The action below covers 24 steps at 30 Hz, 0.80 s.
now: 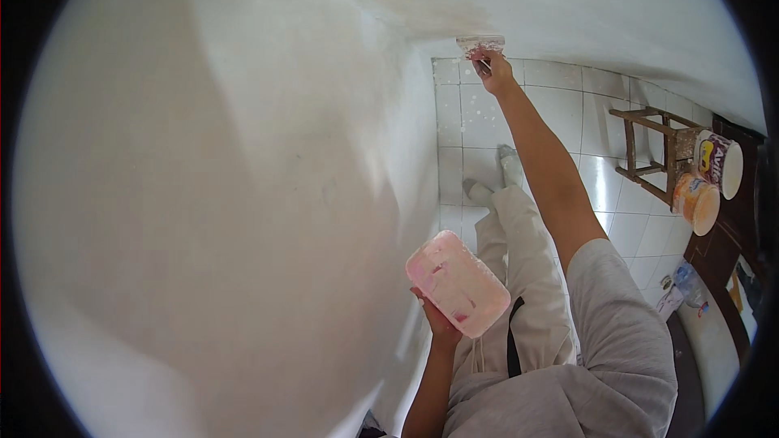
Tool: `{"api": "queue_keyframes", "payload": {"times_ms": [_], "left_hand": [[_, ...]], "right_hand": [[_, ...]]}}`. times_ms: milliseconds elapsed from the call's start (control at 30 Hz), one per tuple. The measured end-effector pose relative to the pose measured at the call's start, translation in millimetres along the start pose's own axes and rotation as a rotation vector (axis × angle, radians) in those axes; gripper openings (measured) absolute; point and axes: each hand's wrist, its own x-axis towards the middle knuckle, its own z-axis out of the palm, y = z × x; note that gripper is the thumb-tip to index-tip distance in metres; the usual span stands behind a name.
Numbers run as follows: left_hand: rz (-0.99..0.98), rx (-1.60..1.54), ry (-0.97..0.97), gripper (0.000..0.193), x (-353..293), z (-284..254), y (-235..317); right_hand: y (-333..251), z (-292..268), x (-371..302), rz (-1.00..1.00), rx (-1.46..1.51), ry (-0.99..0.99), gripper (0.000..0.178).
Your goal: The person applies wall putty to a corner using a scraper tool.
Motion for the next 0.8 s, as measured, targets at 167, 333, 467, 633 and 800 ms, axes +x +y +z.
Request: {"api": "queue_keyframes", "payload": {"times_ms": [167, 333, 467, 633, 800], "left_hand": [[-0.012, 0.053, 0.042, 0.073, 0.8, 17.0, 3.2], [-0.014, 0.048, 0.003, 0.074, 0.0, 4.2, 9.1], [-0.068, -0.023, -0.031, 0.075, 1.9, 3.8, 8.1], [-0.050, -0.009, 0.034, 0.075, 6.3, 0.8, 2.7], [-0.046, 0.028, 0.061, 0.075, 3.8, 0.8, 10.2]], "right_hand": [[-19.6, 14.3, 14.4, -0.038, 0.125, -0.222, 0.009], [-34.0, 36.7, -39.4, 0.020, 0.424, -0.201, 0.019], [-8.9, 13.7, -40.9, -0.148, 0.406, 0.005, 0.018], [15.9, 3.9, 1.5, 0.068, -0.025, 0.076, 0.005], [-1.8, 45.0, -4.2, 0.042, 0.263, -0.182, 0.009]]}}
